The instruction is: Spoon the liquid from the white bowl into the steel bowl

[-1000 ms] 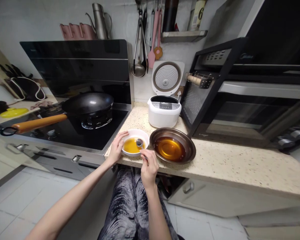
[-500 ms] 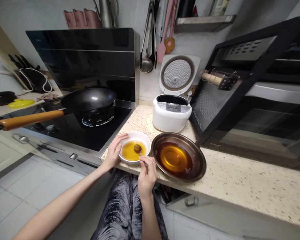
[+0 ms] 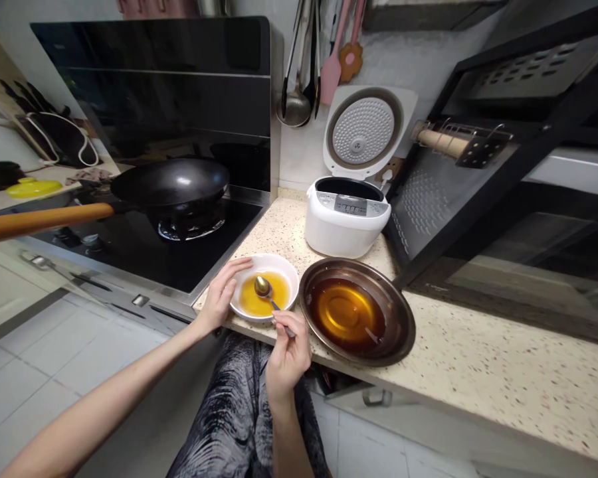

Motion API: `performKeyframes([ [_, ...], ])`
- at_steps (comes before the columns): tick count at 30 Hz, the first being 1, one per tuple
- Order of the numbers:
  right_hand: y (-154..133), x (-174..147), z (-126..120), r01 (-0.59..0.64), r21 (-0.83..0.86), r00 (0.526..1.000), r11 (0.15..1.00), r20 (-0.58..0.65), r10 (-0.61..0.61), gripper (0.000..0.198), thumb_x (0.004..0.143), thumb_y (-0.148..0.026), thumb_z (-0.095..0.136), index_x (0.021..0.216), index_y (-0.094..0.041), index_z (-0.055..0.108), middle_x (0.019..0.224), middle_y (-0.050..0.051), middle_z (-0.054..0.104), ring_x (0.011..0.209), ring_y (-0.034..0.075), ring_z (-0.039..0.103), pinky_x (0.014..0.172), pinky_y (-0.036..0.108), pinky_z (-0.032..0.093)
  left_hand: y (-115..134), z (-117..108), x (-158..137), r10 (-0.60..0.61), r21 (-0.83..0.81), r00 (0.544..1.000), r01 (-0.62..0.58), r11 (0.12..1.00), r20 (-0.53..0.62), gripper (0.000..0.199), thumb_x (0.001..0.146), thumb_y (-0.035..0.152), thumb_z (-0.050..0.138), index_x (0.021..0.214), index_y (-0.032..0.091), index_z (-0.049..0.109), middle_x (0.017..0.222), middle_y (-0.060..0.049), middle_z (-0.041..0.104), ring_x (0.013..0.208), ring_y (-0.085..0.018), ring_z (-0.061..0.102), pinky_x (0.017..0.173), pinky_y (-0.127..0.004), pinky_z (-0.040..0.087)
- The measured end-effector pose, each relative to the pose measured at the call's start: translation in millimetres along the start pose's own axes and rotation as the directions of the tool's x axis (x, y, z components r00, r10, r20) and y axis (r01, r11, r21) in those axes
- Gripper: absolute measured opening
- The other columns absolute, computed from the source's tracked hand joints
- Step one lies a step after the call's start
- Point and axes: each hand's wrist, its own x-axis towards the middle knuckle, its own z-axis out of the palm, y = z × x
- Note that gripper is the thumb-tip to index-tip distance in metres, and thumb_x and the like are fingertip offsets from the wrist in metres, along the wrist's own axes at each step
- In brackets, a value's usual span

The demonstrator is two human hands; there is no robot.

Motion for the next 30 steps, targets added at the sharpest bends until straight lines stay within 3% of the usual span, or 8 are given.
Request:
performKeyframes([
  [13,-19,9,-10,0.07,-0.032,0.996,0.997,-0.045,-0.071,0.015,0.097,-0.01,0.056,0.095,-0.021,0.066,0.089,0.004,0.072,0.084,0.017,0.07,0.079,0.035,0.06,-3,0,0,0.017,0.002,1.0,-0.017,1.0,-0.015,0.05,0.106,0.05,0.035,0.126,0.019,0.068,0.138,-0.014,0.065,0.133,-0.03,0.058,0.117,-0.053,0.044],
  [30,-27,37,-39,0.087,-0.121,0.958,0.989,-0.262,-0.116,0.008,0.097,-0.016,0.06,0.096,-0.02,0.067,0.093,0.006,0.07,0.087,0.017,0.07,0.071,0.031,0.062,-8,0,0,0.037,-0.005,0.999,-0.037,0.999,-0.023,0.048,0.106,0.048,0.036,0.126,0.019,0.068,0.138,-0.014,0.065,0.132,-0.03,0.059,0.116,-0.052,0.043],
])
